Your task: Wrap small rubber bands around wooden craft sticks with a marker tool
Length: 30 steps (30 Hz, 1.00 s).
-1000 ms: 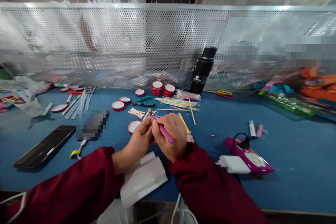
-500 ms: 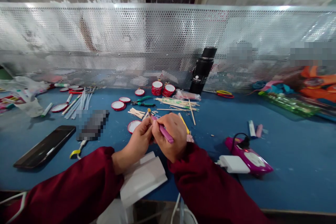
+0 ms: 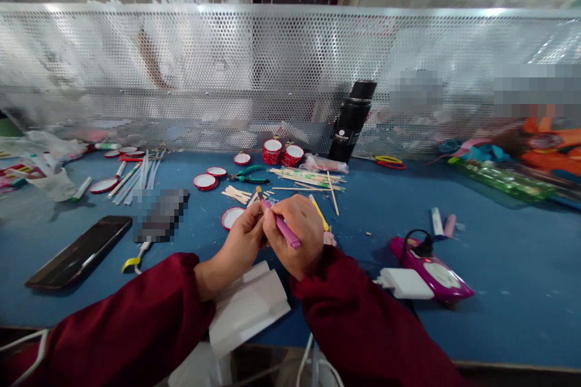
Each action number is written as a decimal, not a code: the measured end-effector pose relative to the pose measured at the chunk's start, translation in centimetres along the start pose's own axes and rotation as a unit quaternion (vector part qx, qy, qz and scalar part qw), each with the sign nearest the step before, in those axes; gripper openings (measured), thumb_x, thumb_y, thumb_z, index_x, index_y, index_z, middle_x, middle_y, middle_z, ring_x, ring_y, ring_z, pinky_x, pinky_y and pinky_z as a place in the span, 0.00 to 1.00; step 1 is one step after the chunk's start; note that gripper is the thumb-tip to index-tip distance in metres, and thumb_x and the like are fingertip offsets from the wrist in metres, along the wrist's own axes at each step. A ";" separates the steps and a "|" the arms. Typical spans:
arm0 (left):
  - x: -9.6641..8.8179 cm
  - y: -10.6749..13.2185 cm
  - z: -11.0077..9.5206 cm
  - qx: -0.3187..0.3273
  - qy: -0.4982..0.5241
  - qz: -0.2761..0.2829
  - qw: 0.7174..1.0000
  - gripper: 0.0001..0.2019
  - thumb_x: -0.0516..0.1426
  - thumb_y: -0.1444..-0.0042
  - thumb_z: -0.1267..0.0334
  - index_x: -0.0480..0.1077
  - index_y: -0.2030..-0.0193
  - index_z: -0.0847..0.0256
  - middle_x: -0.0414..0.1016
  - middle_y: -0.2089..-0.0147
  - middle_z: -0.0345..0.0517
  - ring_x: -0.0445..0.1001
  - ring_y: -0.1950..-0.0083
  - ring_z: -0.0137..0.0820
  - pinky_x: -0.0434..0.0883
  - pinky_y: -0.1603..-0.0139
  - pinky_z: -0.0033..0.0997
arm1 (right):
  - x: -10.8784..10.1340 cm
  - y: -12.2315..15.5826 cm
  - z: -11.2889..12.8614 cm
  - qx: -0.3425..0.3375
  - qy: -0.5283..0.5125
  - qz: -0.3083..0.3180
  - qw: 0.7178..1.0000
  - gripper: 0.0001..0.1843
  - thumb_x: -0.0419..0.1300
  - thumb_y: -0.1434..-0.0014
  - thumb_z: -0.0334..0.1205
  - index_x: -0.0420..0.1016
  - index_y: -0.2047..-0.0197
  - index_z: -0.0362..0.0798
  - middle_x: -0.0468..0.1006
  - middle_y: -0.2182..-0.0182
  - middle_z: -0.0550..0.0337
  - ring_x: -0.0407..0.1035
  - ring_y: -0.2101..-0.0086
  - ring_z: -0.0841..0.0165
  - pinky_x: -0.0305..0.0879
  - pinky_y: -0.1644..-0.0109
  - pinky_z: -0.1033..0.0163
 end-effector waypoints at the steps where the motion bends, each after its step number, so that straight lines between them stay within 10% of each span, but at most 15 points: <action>1: 0.0 0.0 0.1 -0.002 -0.001 0.001 1.000 0.22 0.61 0.43 0.41 0.63 0.67 0.59 0.62 0.78 0.32 0.58 0.78 0.22 0.54 0.77 0.25 | 0.1 0.0 0.0 0.002 0.001 0.002 1.000 0.06 0.61 0.38 0.32 0.68 0.63 0.53 0.76 0.70 0.59 0.70 0.67 0.64 0.69 0.59 0.55; 30: 0.0 0.0 0.2 -0.011 -0.007 0.002 1.000 0.22 0.61 0.43 0.41 0.62 0.68 0.59 0.61 0.78 0.32 0.58 0.78 0.22 0.53 0.77 0.26 | 0.1 -0.1 -0.1 -0.002 -0.002 0.003 1.000 0.06 0.61 0.39 0.32 0.68 0.64 0.52 0.75 0.70 0.60 0.70 0.67 0.64 0.67 0.59 0.56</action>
Point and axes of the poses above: each hand's wrist, its own y-axis away from the middle knuckle, its own x-axis out of the palm, z = x × y, the point moved 7 cm from there along -y, towards the middle knuckle
